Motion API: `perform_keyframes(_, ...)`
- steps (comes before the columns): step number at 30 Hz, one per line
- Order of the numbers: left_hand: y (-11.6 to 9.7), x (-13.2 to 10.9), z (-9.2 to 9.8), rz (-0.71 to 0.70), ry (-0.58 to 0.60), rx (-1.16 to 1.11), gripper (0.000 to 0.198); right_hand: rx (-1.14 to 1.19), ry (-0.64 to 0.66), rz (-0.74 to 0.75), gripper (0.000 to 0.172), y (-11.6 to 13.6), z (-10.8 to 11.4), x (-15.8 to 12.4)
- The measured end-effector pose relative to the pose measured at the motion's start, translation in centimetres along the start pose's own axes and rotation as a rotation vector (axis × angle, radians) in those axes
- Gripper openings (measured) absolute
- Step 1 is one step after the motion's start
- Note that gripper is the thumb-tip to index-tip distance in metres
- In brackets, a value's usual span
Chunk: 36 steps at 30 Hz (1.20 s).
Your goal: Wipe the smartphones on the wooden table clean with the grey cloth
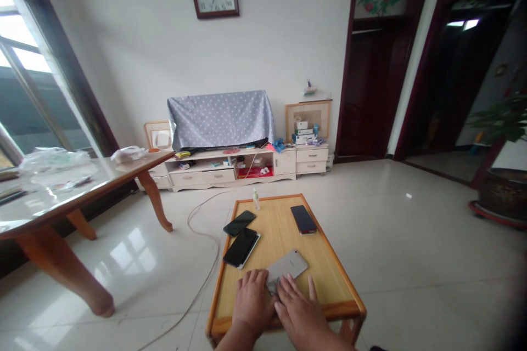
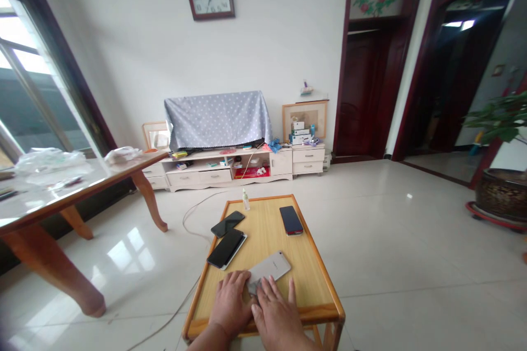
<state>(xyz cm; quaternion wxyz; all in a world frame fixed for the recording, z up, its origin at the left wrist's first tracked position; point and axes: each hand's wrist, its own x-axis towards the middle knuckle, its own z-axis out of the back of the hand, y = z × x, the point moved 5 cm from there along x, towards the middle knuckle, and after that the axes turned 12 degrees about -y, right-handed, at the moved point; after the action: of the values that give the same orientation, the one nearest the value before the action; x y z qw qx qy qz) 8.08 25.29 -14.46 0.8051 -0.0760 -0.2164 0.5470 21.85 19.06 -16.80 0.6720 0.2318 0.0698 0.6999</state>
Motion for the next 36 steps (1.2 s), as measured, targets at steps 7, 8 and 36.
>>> perform_keyframes(7,0.1,0.0,-0.3,-0.012,-0.044,-0.028,0.050,-0.114,-0.079,-0.144,0.055,-1.8,2.3,0.8)
perform_keyframes(8,0.2,0.0,-0.3,-0.008,-0.047,-0.030,0.049,-0.087,-0.073,-0.114,0.054,-1.2,2.1,0.7)
perform_keyframes(36,1.9,0.1,-1.8,0.096,0.154,0.073,0.069,0.108,0.033,0.081,0.051,3.6,-0.5,3.2)
